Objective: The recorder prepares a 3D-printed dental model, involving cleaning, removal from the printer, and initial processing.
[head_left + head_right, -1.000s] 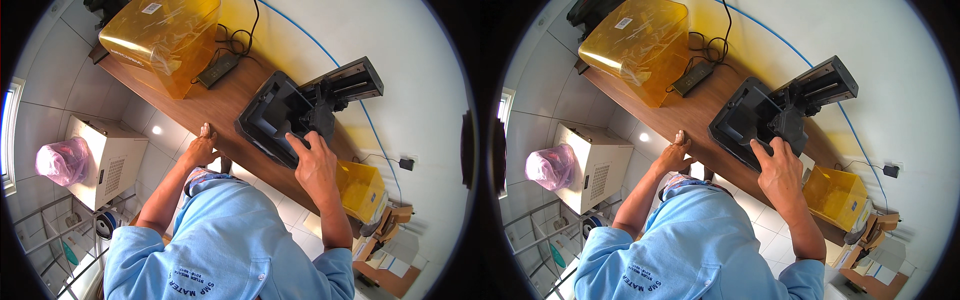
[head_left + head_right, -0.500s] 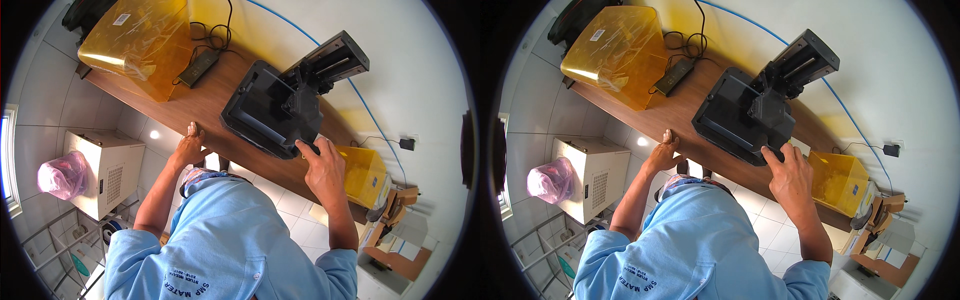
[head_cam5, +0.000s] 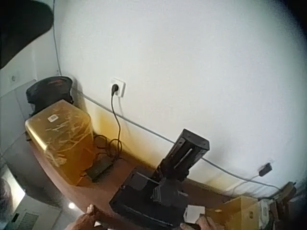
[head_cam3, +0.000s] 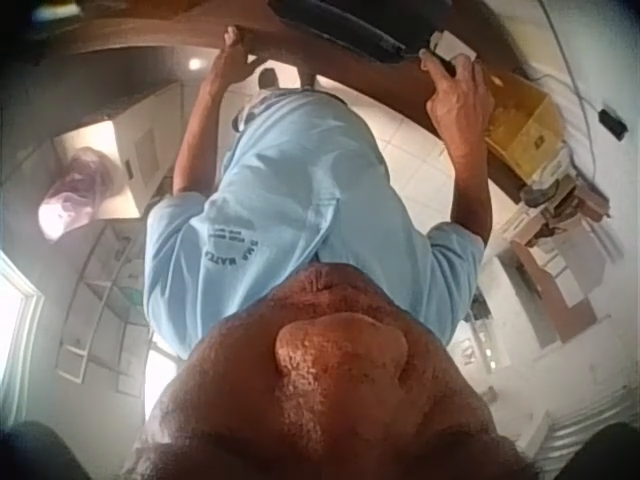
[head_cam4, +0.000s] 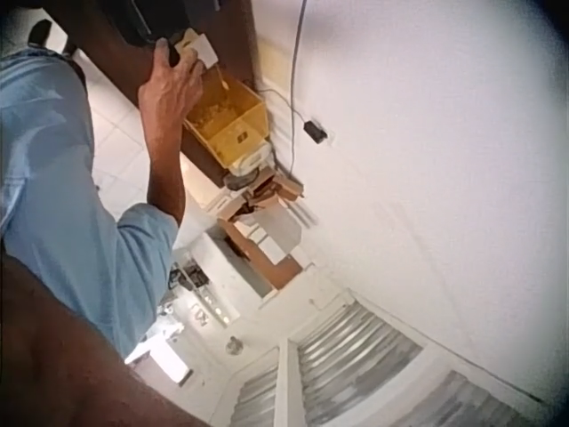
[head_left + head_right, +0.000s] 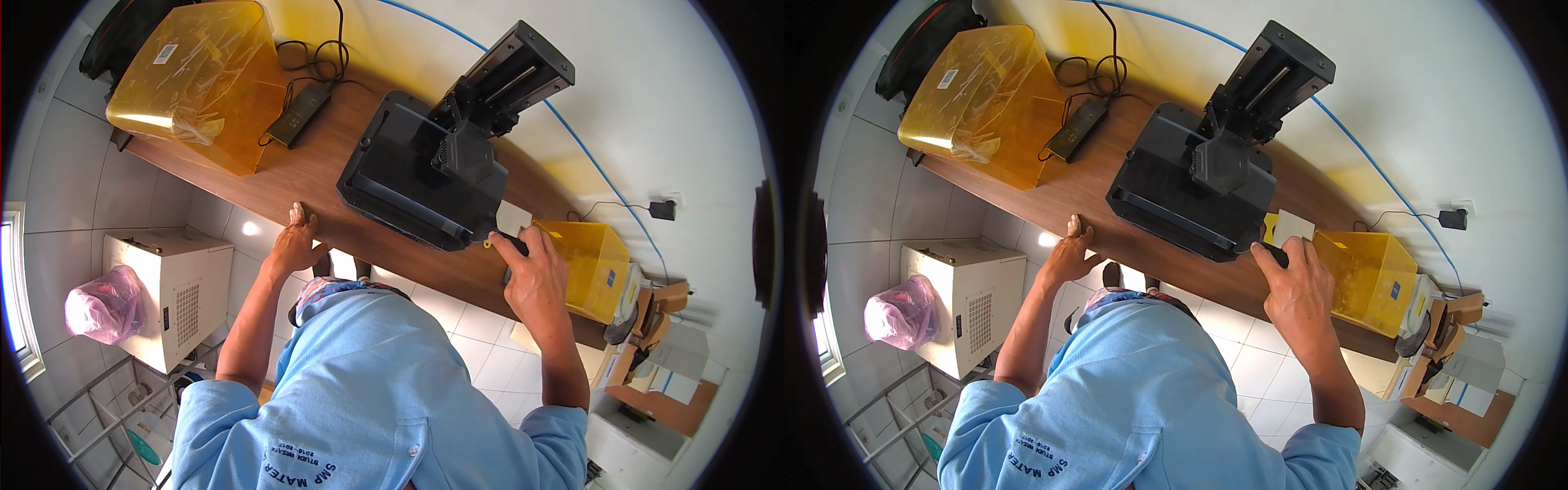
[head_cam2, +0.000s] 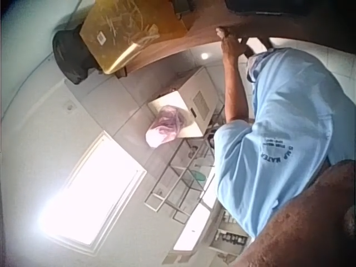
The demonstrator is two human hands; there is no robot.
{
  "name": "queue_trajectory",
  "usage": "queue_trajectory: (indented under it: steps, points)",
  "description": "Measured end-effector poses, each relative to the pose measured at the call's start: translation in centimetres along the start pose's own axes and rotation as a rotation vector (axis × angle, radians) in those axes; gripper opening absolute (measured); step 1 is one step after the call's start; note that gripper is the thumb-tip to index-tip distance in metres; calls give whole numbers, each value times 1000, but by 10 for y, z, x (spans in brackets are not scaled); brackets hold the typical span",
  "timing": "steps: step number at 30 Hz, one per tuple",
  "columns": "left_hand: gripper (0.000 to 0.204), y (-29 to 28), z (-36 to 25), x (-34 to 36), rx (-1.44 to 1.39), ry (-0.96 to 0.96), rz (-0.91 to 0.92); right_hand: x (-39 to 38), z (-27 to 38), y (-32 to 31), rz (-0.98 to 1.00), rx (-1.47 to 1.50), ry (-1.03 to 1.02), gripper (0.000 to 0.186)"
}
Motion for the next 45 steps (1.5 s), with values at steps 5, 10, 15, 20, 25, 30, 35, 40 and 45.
queue_trajectory:
  steps: [5,10,15,20,25,30,35,40,45]
  points:
    - [77,2,-1,-1,120,36,-71,-5,-4,1,18,-6,20,56]
    - [82,1,-2,0,30,-4,-28,-9,-6,1,15,-4,28,56]
    - [81,-3,-4,-2,21,-11,-20,-11,-8,2,3,-8,23,56]
    - [78,-6,-7,-4,-3,-36,-7,-13,-8,2,11,-17,33,56]
    - [77,-1,-2,-3,57,-6,-43,-14,-8,1,1,-16,47,56]
    - [76,2,1,-3,82,12,-68,-16,-8,1,-2,-16,45,57]
    - [77,-1,-1,-4,75,-1,-48,-18,-9,1,4,-22,60,56]
    - [78,0,1,-4,81,5,-51,-19,-9,-2,1,-14,79,57]
    - [78,-1,1,-3,75,5,-37,-10,1,-17,-54,22,75,58]
Point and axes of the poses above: each hand's wrist, its own x-axis towards the middle knuckle, its own y-axis out of the palm, z = x × y, the point moved 3 cm from there along x, towards the middle knuckle, and after that the axes turned 6 degrees about -z, right-handed, at the moved point
